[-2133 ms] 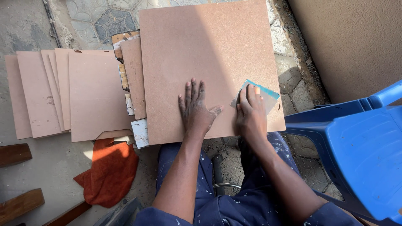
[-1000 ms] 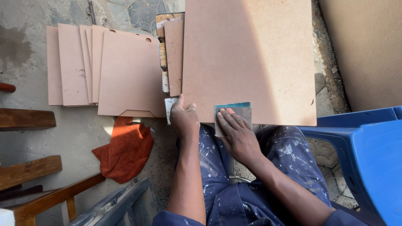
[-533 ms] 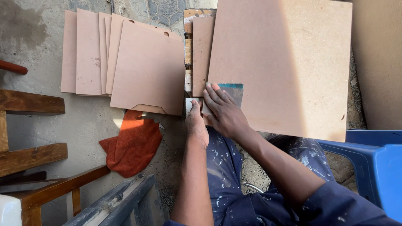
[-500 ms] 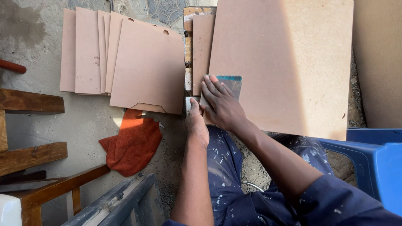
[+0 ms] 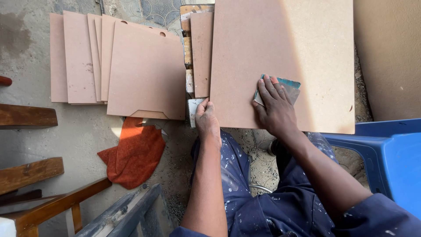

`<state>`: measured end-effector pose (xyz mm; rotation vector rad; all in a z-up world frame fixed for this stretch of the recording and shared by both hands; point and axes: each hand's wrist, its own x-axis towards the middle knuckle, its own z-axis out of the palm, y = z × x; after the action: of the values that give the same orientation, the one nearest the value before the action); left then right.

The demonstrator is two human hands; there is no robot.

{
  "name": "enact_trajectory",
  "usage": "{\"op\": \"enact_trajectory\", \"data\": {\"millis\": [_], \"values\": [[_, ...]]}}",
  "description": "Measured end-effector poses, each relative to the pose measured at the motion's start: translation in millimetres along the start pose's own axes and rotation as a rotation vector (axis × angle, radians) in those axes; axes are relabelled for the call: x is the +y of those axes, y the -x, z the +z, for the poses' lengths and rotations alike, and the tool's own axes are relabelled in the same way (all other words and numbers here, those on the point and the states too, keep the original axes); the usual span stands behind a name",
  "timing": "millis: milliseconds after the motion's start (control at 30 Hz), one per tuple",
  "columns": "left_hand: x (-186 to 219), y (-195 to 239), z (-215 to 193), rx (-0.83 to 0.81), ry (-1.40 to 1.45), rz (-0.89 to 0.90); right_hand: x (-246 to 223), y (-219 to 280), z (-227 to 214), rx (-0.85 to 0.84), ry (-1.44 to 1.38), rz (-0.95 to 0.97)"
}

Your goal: The person sands the edges and surfaces of rectangular wooden boards using a sanding block. They flip the boards to work on different sides and place finished pieces onto a nearby blue plastic chair.

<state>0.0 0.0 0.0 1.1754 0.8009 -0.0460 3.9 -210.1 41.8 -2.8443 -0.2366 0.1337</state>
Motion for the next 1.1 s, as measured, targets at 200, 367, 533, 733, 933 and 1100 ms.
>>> {"op": "enact_trajectory", "data": {"millis": [200,367,533,733,933,1100], "values": [[26.2,15.6,14.1,0.024,0.086,-0.067,-72.2,-13.8,5.3,-0.138,-0.05,-0.317],[4.3,4.6,9.6,0.064,-0.115,-0.007,-83.1,-23.7,18.6,0.014,-0.009,-0.191],[-12.6,-10.7,8.8,0.107,-0.584,0.128,-30.3,1.7,-16.1,-0.081,0.024,-0.106],[5.4,37.7,49.7,0.405,-1.177,0.553,60.5,14.7,-48.7,-0.022,0.053,0.561],[1.3,49.9,155.7,-0.191,-1.26,0.813,13.3,60.3,-30.1,-0.095,0.027,0.314],[-1.2,11.6,230.0,-0.476,-1.269,0.958,49.6,67.9,-12.3,0.187,0.009,0.373]]}}
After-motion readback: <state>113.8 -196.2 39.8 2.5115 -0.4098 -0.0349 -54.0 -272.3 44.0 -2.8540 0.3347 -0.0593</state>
